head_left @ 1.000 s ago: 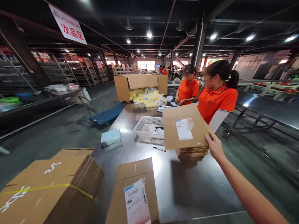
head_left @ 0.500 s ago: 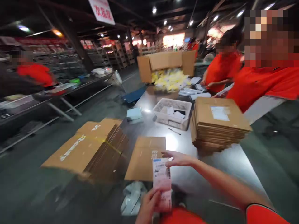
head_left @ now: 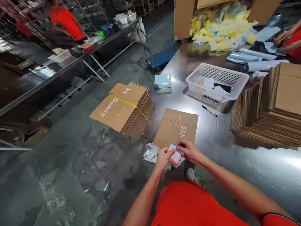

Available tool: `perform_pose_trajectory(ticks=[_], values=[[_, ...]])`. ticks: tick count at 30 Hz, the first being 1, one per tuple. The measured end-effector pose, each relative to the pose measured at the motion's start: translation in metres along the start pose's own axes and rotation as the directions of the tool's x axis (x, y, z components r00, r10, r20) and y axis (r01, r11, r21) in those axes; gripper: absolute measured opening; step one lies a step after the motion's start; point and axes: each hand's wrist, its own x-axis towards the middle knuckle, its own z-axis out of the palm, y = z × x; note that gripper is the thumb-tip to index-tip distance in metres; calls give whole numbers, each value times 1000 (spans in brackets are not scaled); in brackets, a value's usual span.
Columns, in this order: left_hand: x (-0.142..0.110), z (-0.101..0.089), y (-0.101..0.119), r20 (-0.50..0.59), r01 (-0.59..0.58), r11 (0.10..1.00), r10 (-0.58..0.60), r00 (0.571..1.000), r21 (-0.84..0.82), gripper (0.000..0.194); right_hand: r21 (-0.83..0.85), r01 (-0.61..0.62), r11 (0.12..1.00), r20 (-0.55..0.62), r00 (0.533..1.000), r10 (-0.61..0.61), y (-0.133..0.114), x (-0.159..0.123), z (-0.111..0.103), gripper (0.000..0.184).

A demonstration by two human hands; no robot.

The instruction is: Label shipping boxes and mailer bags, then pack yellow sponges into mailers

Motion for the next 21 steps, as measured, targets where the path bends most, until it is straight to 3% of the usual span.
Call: perform_pose_trajectory(ticks=[4, 6, 8, 10, 12, 16, 19, 21], values=[[16, -24, -39, 50, 109, 994, -110, 993, 28, 47, -284, -36, 958, -118, 993, 2, 19, 48, -9, 17], [12, -39, -62, 85, 201, 979, -202, 976, 23, 50, -498, -68, 864, -195, 980, -35, 22, 73, -22, 20], [1, -56, -85, 115, 312, 950, -314, 943, 28, 54, -692, -93, 716, -189, 980, -56, 22, 92, -35, 32], [-15, -74, -104, 135, 393, 919, -394, 909, 38, 60, -794, -109, 598, -178, 982, -59, 21, 101, -39, 51], [-32, -94, -112, 156, 401, 915, -401, 903, 32, 68, -806, -131, 577, -205, 977, -65, 20, 100, -30, 59], [-37, -131, -91, 89, 260, 965, -262, 961, 30, 73, -753, -108, 649, -218, 972, -90, 20, 93, 17, 57], [-5, -142, -61, -23, 161, 984, -160, 987, 70, 73, -712, -145, 687, -271, 959, -78, 20, 98, 46, 67], [23, -137, -44, -33, 90, 991, -88, 996, 96, 70, -683, -140, 717, -269, 961, -69, 20, 103, 50, 69]])
